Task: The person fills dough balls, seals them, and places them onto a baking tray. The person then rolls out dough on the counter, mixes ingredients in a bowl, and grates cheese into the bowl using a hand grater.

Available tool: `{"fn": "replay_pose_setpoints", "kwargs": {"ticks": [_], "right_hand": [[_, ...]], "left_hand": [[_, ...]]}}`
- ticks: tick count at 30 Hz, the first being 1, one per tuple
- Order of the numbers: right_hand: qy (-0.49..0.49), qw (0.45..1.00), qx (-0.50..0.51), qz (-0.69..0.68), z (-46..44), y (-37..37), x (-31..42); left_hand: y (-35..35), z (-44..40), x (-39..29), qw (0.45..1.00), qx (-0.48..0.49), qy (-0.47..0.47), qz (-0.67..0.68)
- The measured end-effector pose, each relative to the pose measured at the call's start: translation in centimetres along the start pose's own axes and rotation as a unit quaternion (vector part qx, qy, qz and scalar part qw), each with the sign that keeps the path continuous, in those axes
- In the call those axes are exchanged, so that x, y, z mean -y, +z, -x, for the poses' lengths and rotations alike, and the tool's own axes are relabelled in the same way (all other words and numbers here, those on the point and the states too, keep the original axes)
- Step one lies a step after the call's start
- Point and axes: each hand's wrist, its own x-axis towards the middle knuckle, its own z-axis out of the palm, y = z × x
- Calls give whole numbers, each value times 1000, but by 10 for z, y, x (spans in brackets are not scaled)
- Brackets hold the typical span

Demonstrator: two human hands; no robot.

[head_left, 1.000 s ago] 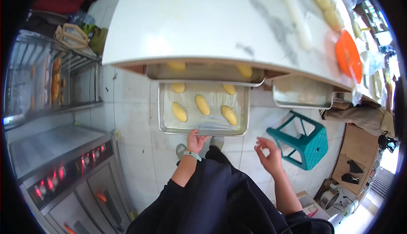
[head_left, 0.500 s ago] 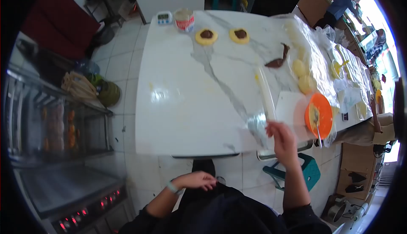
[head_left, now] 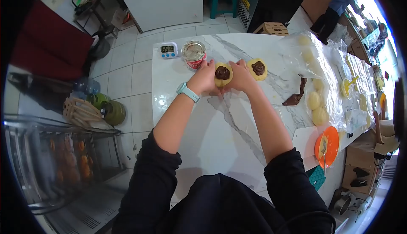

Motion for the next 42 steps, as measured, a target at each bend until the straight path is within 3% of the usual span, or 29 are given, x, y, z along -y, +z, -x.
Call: {"fn": "replay_pose_setpoints", "kwargs": {"ticks": [2, 3, 4, 5, 6, 8, 9, 10, 11, 12, 13, 15, 20, 24, 26, 28, 30, 32, 34, 37, 39, 42], "right_hand": [[-3, 998, 49, -25, -6, -11, -1], [-16, 994, 91, -50, -9, -16, -2], [-11, 994, 93, -47, -7, -14, -6], [-28, 996, 22, -84, -2, -10, -9], [-46, 990, -51, -120, -1, -8, -11], [-65, 991, -92, -73, -4, 7, -17], [-87, 987, -136, -26, -7, 11, -18], [-87, 987, -135, -27, -8, 3, -11], [-71, 995, -53, -44, -12, -9, -5], [-55, 996, 29, -60, -12, -17, -1], [-55, 996, 29, -60, -8, -17, -2], [-56, 985, -60, -154, 4, -15, -2], [-108, 959, -82, -248, 68, -38, 12], [-122, 959, -29, -255, 163, -54, 11], [-101, 961, 6, -256, 213, -49, 2], [-82, 963, 45, -254, 251, -36, -7], [-110, 959, 69, -253, 278, -7, -26], [-144, 959, 89, -228, 294, 1, -37], [-124, 985, -3, -116, 298, -4, -33], [-87, 981, 39, -167, 293, 15, -39], [-109, 972, 51, -202, 284, 23, -44], [-138, 955, 65, -255, 281, 23, -52]], "left_hand": [[-9, -14, -3, 986, 145, 74, 22], [-8, -14, -2, 986, 149, 76, 26], [-6, -10, 1, 993, 71, 61, 78], [-4, -7, 2, 991, -7, 43, 129], [4, -9, 3, 990, -6, 44, 132], [31, -10, 9, 976, -208, 66, 21], [26, -13, 8, 976, -206, 65, 21], [15, -20, 6, 991, -107, 77, 17], [7, -23, 3, 996, -8, 88, 13], [5, -20, 2, 996, -8, 87, 14], [2, -17, 2, 994, -35, 89, 52], [-4, -9, -3, 990, -61, 91, 88], [-22, 54, -34, 969, -131, 114, 177], [-7, 137, -73, 961, -99, 109, 233], [18, 178, -91, 939, -25, 70, 336], [58, 214, -103, 921, -18, 54, 384], [94, 238, -110, 919, 11, 2, 394], [115, 255, -113, 947, -60, 39, 312], [109, 263, -120, 956, -63, -20, 286], [120, 255, -111, 976, -93, 25, 194], [117, 247, -111, 985, -33, 42, 163], [113, 253, -121, 969, -56, -24, 237]]}}
